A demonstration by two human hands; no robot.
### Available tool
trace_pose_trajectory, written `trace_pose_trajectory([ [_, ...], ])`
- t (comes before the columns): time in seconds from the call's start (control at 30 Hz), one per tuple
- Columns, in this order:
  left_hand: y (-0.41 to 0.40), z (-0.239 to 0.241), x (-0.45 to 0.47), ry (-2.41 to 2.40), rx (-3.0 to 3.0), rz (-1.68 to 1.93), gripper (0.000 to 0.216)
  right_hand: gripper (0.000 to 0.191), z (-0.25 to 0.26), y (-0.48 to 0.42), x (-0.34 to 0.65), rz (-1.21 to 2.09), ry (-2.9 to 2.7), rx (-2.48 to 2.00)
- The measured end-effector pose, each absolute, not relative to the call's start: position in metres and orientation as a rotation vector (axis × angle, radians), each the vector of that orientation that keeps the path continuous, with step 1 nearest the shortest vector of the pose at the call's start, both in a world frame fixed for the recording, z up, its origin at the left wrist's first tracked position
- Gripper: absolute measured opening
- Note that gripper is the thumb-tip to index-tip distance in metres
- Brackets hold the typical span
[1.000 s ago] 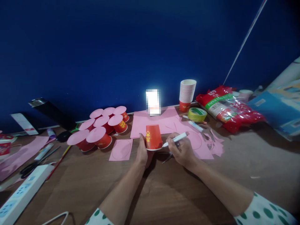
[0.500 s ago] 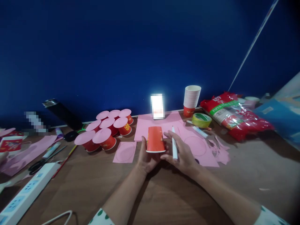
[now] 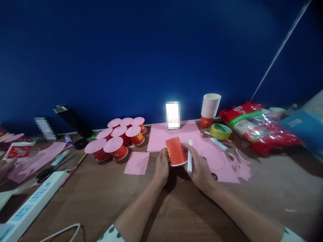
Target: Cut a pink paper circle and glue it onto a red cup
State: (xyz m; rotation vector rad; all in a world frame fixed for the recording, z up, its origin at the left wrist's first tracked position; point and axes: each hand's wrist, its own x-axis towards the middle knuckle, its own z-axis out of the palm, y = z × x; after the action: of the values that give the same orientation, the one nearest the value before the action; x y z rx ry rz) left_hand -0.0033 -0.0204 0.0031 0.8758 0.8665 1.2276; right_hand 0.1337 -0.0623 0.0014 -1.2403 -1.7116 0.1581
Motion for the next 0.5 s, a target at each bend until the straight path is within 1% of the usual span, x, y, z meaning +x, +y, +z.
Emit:
trace_pose_trajectory([
  [0.17, -0.018, 0.004, -0.008, 0.9, 0.964, 1.269, 0.052, 0.054, 0.0, -0.061, 0.133, 0.088, -1.797, -1.2],
  [0.27, -0.018, 0.004, -0.008, 0.715, 0.914, 1.228, 0.056, 0.055, 0.001, -0.062, 0.134, 0.056, -1.822, -1.174],
  [0.4, -0.019, 0.001, -0.008, 0.599, 0.841, 1.148, 0.04, 0.055, 0.006, -0.061, 0.134, 0.1, -1.814, -1.188],
  [0.5, -0.018, 0.002, -0.009, 0.632, 0.784, 1.141, 0.037, 0.065, 0.012, -0.062, 0.134, 0.204, -1.774, -1.192],
])
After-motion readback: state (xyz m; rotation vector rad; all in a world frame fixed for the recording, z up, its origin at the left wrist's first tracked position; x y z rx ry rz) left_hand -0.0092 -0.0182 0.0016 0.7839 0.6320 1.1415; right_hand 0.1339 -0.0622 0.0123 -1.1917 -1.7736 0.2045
